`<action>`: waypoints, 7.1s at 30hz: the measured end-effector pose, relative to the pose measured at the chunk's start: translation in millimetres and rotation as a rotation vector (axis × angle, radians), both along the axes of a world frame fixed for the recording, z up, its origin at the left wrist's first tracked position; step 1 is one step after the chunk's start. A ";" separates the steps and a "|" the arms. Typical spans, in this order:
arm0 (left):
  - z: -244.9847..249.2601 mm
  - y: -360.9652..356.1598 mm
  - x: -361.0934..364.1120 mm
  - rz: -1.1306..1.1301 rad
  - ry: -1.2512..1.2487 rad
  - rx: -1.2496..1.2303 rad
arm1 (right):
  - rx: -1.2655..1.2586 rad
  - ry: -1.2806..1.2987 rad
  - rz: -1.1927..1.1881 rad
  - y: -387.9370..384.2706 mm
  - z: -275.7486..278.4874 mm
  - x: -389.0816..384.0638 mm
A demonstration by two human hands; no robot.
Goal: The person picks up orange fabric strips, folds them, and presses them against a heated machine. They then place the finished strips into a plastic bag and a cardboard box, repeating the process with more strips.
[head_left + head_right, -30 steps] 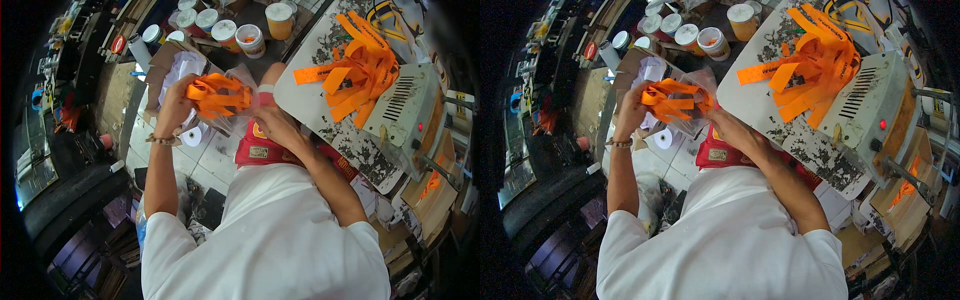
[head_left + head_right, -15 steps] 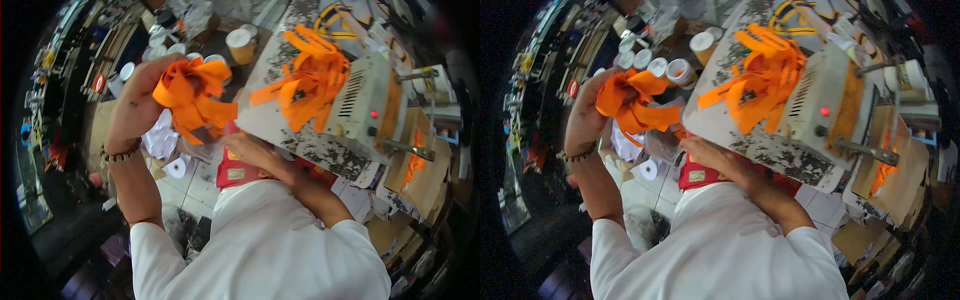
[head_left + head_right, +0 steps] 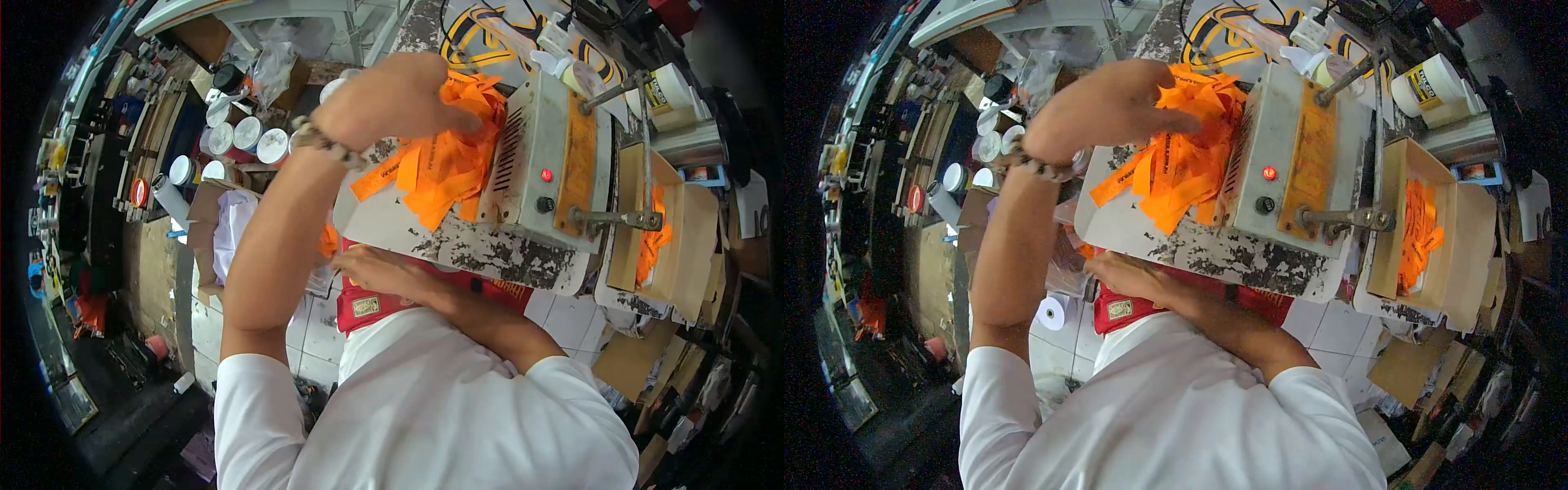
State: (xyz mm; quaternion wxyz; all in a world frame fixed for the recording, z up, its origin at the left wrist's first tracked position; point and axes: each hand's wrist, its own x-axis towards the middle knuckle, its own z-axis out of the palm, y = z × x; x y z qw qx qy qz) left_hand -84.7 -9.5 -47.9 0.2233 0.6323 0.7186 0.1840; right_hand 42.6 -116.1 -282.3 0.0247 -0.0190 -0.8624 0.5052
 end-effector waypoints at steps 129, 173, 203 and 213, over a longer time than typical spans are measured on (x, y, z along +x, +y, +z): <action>-410.2 -201.5 -108.3 0.374 0.336 -0.519 | 0.080 0.111 -0.111 -8.5 8.0 -23.2; -280.2 -217.3 -99.7 0.322 0.326 -0.316 | 0.015 0.115 -0.178 -1.3 10.5 -26.1; -140.2 -289.4 -110.7 0.496 -0.862 -0.260 | -0.123 0.047 -0.159 2.7 9.5 -20.4; -140.7 -289.2 -67.8 0.388 -0.068 0.083 | -0.100 0.088 -0.137 1.7 15.5 -13.6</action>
